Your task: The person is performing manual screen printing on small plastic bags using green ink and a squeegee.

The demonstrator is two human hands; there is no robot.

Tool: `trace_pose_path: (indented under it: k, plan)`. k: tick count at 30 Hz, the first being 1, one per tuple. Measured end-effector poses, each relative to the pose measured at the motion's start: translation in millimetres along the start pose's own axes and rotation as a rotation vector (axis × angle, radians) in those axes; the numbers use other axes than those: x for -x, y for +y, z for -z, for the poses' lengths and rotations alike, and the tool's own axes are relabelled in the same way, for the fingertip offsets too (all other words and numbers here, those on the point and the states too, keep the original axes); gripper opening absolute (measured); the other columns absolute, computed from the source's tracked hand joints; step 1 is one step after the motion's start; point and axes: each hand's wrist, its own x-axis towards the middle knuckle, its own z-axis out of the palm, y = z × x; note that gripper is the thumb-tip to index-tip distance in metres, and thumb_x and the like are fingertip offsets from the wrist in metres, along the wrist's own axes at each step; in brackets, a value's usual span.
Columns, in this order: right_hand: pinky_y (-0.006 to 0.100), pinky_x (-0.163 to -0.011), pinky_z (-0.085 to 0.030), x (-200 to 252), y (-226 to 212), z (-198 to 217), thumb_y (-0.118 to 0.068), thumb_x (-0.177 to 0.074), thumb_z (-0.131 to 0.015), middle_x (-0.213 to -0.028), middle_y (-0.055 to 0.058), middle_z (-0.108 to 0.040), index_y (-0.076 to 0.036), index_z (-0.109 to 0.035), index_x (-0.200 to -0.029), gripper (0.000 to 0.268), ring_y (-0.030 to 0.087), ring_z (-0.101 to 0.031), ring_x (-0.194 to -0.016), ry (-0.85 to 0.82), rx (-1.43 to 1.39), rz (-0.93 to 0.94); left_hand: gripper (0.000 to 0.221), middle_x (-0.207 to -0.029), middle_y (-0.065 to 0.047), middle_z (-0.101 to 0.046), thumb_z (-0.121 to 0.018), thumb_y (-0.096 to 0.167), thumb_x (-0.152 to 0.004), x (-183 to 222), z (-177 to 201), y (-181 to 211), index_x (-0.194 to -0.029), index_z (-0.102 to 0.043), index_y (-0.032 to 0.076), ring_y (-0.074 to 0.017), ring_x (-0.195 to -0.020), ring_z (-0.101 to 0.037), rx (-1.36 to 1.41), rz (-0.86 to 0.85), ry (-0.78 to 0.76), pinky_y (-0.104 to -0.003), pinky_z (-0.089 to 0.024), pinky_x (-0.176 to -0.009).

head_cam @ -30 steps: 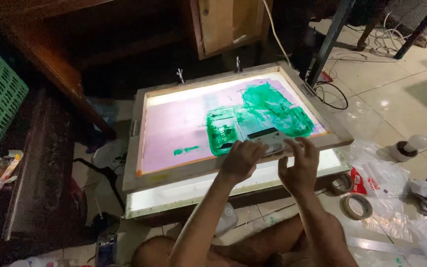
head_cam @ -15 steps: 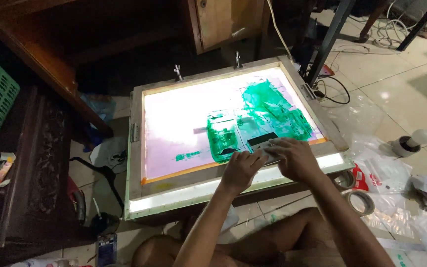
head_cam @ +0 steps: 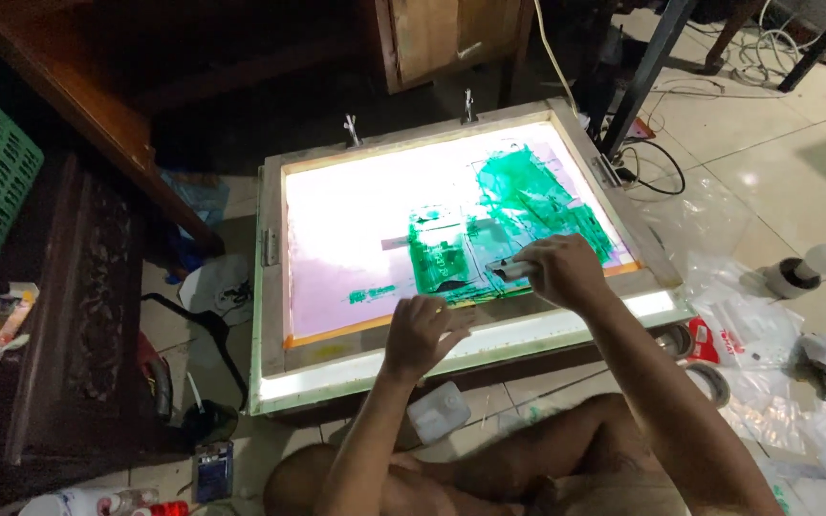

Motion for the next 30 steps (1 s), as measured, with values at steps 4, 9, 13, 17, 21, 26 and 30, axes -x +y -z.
trace_pose_path:
  k: [4, 9, 13, 17, 21, 26, 30]
  plan:
    - [0.045, -0.074, -0.059, -16, -33, -2, -0.022, -0.082, -0.071, -0.090, 0.002, -0.080, -0.024, -0.081, -0.091, 0.014, 0.031, -0.077, -0.085, -0.025, -0.050, -0.106, 0.016, -0.084, 0.002, -0.054, -0.078, 0.029, -0.087, 16, 14, 2, -0.087, -0.067, 0.018, -0.0198, -0.073, -0.057, -0.076, -0.046, 0.048, -0.034, -0.046, -0.061]
    - [0.054, -0.077, -0.059, -35, -91, -12, -0.018, -0.074, -0.075, -0.090, 0.010, -0.080, -0.017, -0.082, -0.097, 0.024, 0.040, -0.075, -0.086, -0.156, -0.222, -0.140, 0.017, -0.082, -0.002, -0.055, -0.077, 0.028, -0.088, 12, 21, -3, -0.082, -0.066, 0.017, -0.0211, -0.072, -0.061, -0.021, -0.061, 0.106, -0.033, -0.049, -0.060]
    - [0.048, -0.075, -0.059, -42, -110, -28, -0.019, -0.083, -0.067, -0.083, 0.006, -0.079, -0.020, -0.082, -0.090, 0.016, 0.034, -0.076, -0.080, -0.166, -0.151, -0.038, 0.019, -0.081, -0.001, -0.055, -0.079, 0.029, -0.085, 10, 25, 1, -0.079, -0.065, 0.017, -0.0199, -0.072, -0.060, -0.020, -0.033, 0.122, -0.032, -0.049, -0.060]
    - [0.047, -0.076, -0.058, -44, -95, -22, -0.023, -0.083, -0.067, -0.071, 0.003, -0.075, -0.022, -0.077, -0.077, 0.012, 0.031, -0.075, -0.073, -0.167, 0.015, 0.045, 0.017, -0.082, -0.001, -0.056, -0.078, 0.029, -0.086, 8, 29, 0, -0.080, -0.067, 0.018, -0.0205, -0.072, -0.060, -0.007, -0.009, 0.145, -0.032, -0.049, -0.060]
    - [0.051, -0.089, -0.056, -43, -77, -17, -0.026, -0.078, -0.065, -0.065, 0.001, -0.071, -0.023, -0.074, -0.070, 0.012, 0.029, -0.076, -0.072, -0.153, 0.188, 0.032, 0.014, -0.081, -0.001, -0.056, -0.078, 0.025, -0.086, 7, 31, 2, -0.081, -0.066, 0.018, -0.0198, -0.073, -0.061, -0.010, -0.011, 0.162, -0.031, -0.050, -0.062]
    - [0.049, -0.084, -0.056, -42, -79, -17, -0.023, -0.079, -0.063, -0.063, 0.000, -0.070, -0.024, -0.072, -0.069, 0.014, 0.028, -0.075, -0.070, -0.157, 0.129, -0.017, 0.015, -0.080, -0.001, -0.056, -0.079, 0.025, -0.085, 2, 37, 4, -0.080, -0.067, 0.018, -0.0200, -0.072, -0.061, 0.000, -0.005, 0.177, -0.031, -0.050, -0.061]
    - [0.052, -0.073, -0.056, -50, -90, -22, -0.025, -0.080, -0.064, -0.060, 0.007, -0.068, -0.022, -0.068, -0.065, 0.016, 0.036, -0.072, -0.066, -0.119, 0.058, 0.003, 0.019, -0.080, 0.000, -0.056, -0.080, 0.026, -0.083, -1, 39, 4, -0.076, -0.065, 0.018, -0.0183, -0.072, -0.060, -0.030, 0.000, 0.169, -0.030, -0.050, -0.060]
